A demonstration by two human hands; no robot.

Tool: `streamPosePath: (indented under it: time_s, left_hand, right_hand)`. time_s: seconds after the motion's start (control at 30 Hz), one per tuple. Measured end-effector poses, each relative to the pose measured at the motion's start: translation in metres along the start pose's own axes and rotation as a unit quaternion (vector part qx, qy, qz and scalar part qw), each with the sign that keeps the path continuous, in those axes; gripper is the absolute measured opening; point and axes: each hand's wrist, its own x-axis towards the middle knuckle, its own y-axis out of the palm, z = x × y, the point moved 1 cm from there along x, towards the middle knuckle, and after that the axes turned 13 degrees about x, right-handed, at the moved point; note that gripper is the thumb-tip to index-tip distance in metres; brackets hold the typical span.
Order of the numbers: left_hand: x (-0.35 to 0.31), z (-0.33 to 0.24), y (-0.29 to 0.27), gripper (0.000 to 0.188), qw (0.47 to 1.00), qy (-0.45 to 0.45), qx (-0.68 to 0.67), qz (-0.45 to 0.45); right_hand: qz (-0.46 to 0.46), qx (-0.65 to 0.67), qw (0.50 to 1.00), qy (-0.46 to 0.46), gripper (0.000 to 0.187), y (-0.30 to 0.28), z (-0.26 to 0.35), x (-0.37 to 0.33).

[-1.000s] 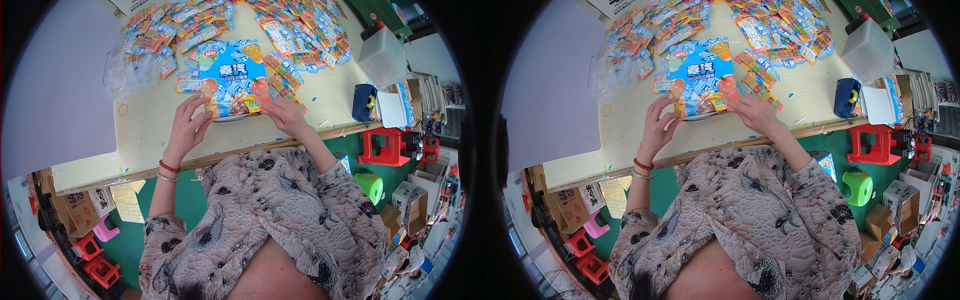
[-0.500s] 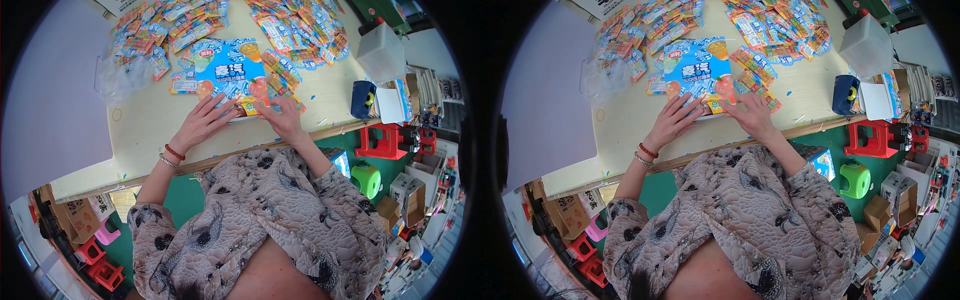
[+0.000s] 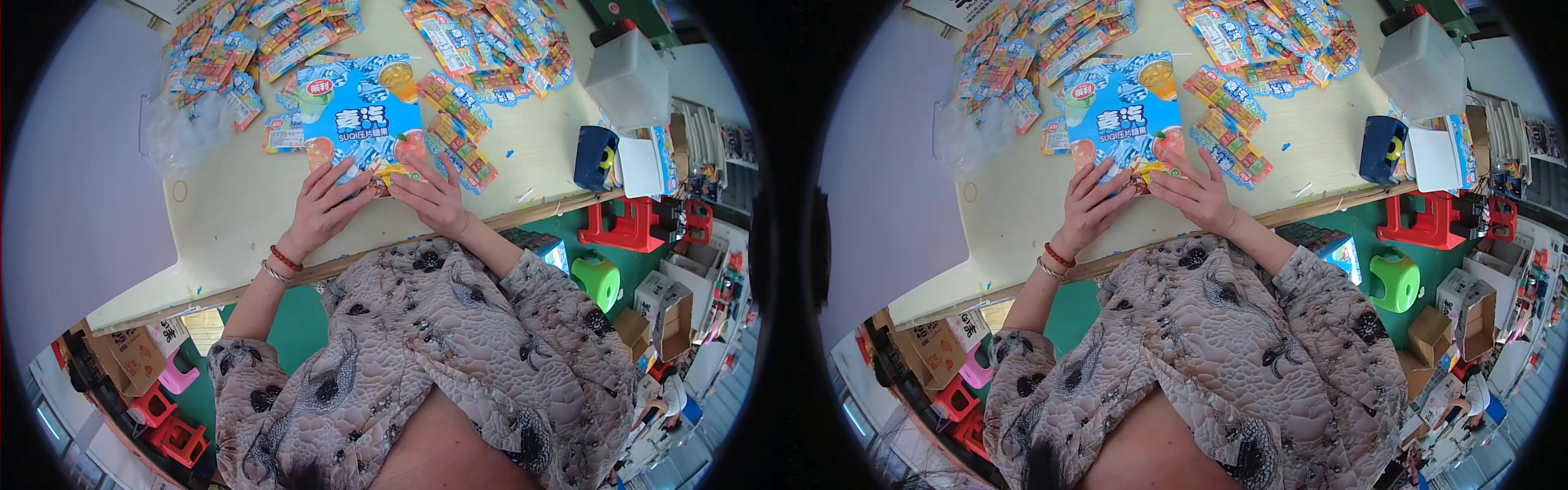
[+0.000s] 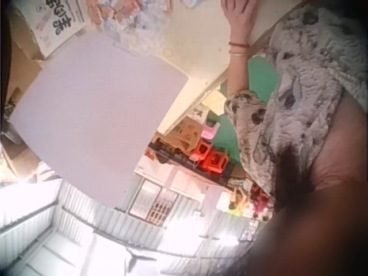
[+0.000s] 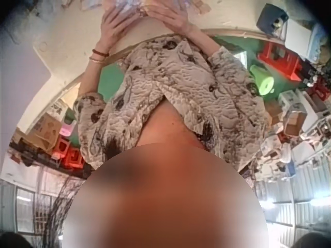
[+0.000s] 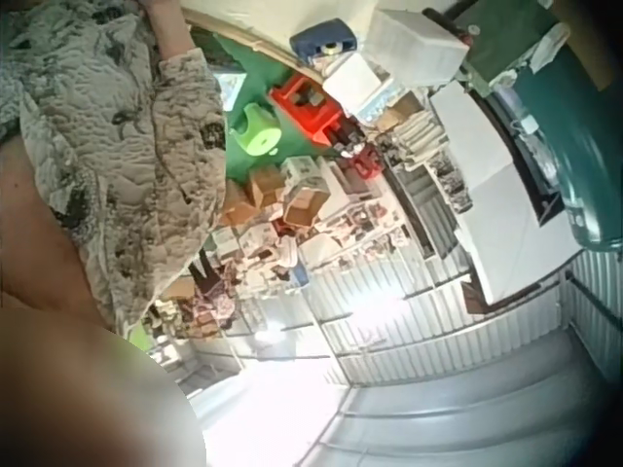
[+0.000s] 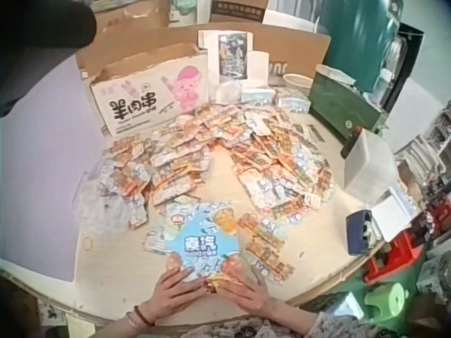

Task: Packaging small colorful sachets or cards into retail display boxes.

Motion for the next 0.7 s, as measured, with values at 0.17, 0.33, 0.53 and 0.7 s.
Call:
streamPosePath:
  time_s: [0.17,0.33,0.53,0.7]
  left_hand:
    - [-0.002,-0.006,0.006,0.038,0.999,-0.026,-0.009,-0.017]
    - [0.004,-0.045,0.019,0.033,0.994,-0.092,0.029,-0.055]
    - [0.012,-0.05,0.029,0.032,0.99,-0.114,0.03,-0.081]
    - [0.008,-0.049,0.03,0.032,0.989,-0.116,0.041,-0.082]
  right_hand:
    - [-0.017,0.123,0.991,0.046,0.03,-0.006,0.004,0.01]
    - [-0.343,-0.032,0.888,0.303,0.025,-0.087,-0.024,-0.017]
    - [-0.369,-0.169,0.737,0.54,0.035,-0.27,-0.117,-0.127]
    - [-0.408,0.004,0.67,0.62,0.039,-0.278,-0.109,-0.112]
